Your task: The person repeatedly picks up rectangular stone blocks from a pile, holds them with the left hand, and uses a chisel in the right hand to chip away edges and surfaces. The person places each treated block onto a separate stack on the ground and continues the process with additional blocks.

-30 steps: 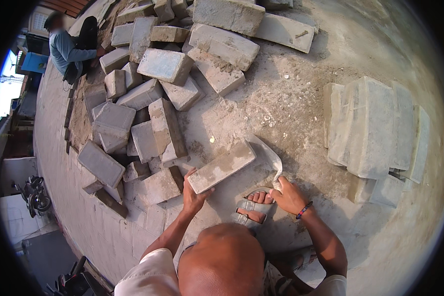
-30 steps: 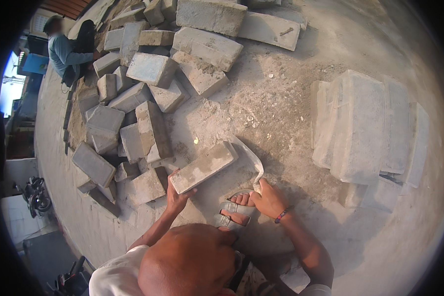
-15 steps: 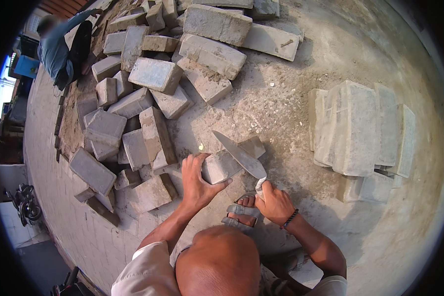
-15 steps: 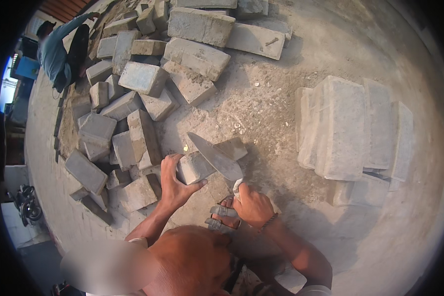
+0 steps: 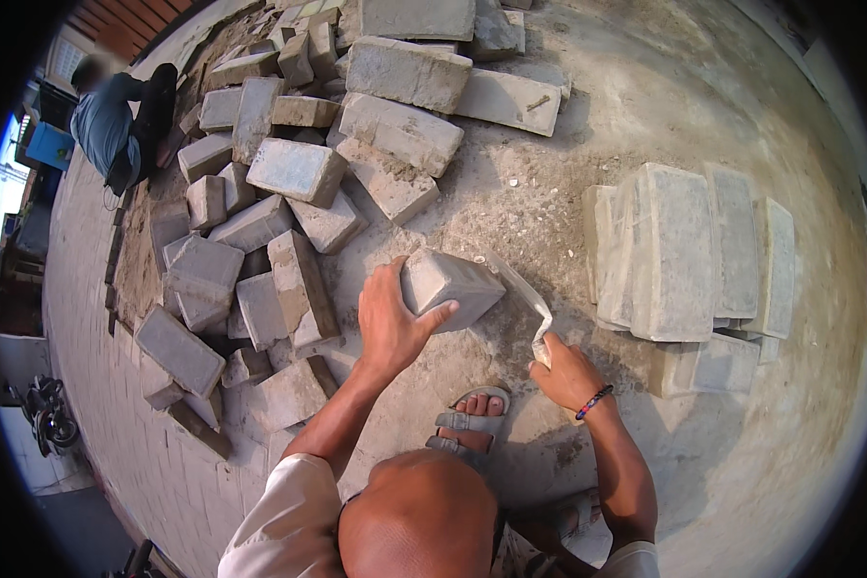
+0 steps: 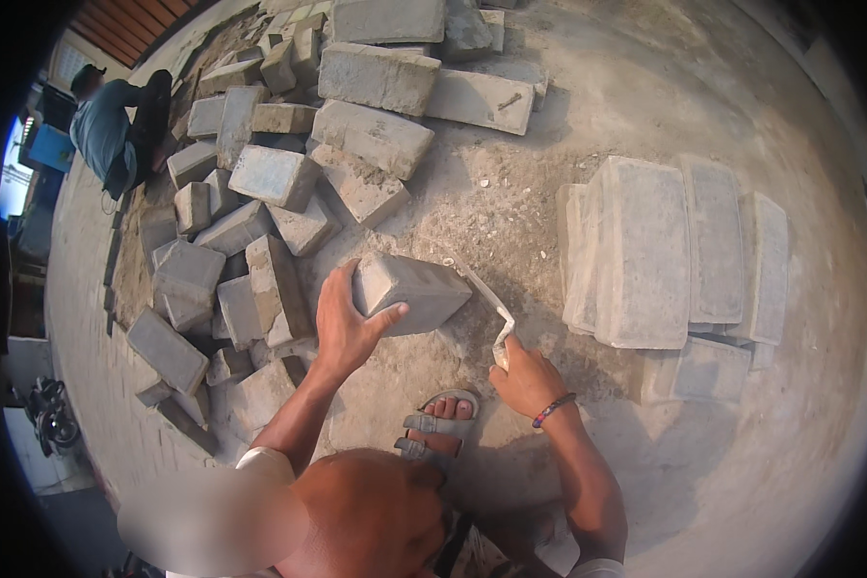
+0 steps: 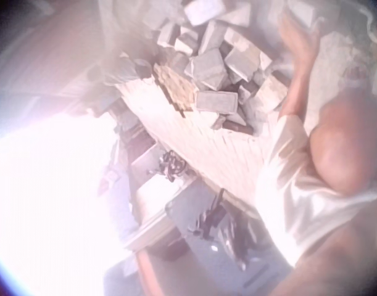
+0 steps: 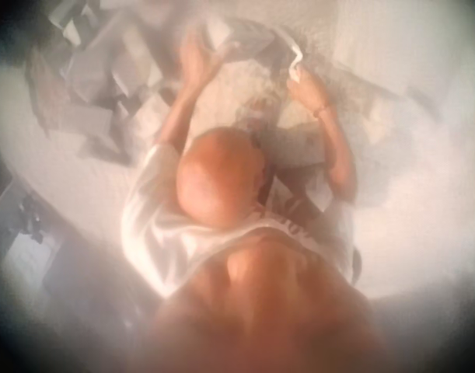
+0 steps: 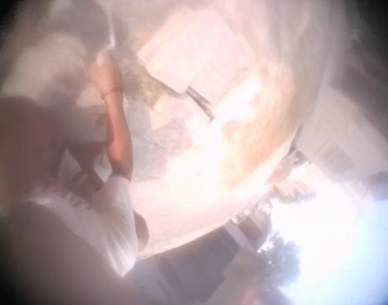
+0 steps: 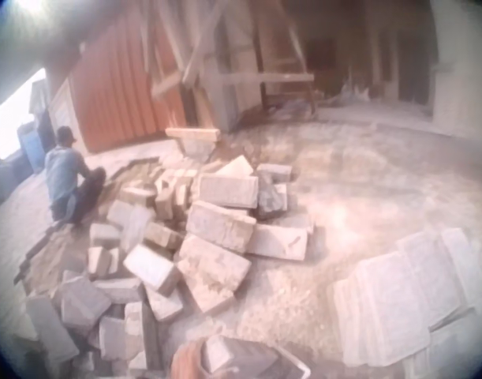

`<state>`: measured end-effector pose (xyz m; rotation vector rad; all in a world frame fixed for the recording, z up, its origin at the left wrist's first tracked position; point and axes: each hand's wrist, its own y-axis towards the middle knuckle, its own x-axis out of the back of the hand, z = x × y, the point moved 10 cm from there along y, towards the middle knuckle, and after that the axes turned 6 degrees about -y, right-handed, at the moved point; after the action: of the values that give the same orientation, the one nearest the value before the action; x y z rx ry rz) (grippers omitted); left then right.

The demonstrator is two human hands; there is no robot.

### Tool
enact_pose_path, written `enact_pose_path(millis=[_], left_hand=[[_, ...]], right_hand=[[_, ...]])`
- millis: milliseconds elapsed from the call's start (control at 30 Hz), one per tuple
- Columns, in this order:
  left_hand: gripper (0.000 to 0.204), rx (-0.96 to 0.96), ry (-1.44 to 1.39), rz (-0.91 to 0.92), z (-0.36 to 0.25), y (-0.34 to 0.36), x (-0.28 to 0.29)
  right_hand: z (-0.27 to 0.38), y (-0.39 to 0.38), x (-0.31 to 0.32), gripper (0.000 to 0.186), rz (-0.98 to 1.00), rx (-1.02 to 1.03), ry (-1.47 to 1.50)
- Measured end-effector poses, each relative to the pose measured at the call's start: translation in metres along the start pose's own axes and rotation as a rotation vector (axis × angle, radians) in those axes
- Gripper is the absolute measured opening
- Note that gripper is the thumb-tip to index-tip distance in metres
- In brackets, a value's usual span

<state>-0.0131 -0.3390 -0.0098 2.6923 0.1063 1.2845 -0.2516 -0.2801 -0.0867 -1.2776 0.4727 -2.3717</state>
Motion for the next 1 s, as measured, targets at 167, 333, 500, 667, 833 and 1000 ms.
enact_pose_path(millis=[167, 333, 500, 667, 833, 1000], left_hand=[[0.084, 0.101, -0.053, 0.014, 0.015, 0.010, 0.001], [0.085, 0.115, -0.062, 0.047, 0.011, 0.011, 0.001], [0.084, 0.103, -0.057, 0.067, 0.008, 0.004, 0.003], [0.083, 0.099, -0.059, 0.032, 0.011, 0.006, 0.004], [0.083, 0.110, -0.073, 0.043, 0.014, 0.005, 0.001], [0.083, 0.112, -0.059, 0.075, 0.012, -0.004, 0.003]], right_hand=[[0.062, -0.032, 0.033, 0.034, -0.050, 0.219, 0.186], [0.042, -0.017, 0.029, 0.031, 0.023, 0.157, 0.006], [0.081, -0.038, 0.038, 0.030, -0.070, 0.370, 0.176], [0.085, -0.031, 0.038, 0.027, -0.001, 0.368, 0.089], [0.091, -0.028, 0.044, 0.030, -0.130, 0.392, 0.213], [0.061, -0.012, 0.028, 0.031, 0.037, 0.211, 0.115]])
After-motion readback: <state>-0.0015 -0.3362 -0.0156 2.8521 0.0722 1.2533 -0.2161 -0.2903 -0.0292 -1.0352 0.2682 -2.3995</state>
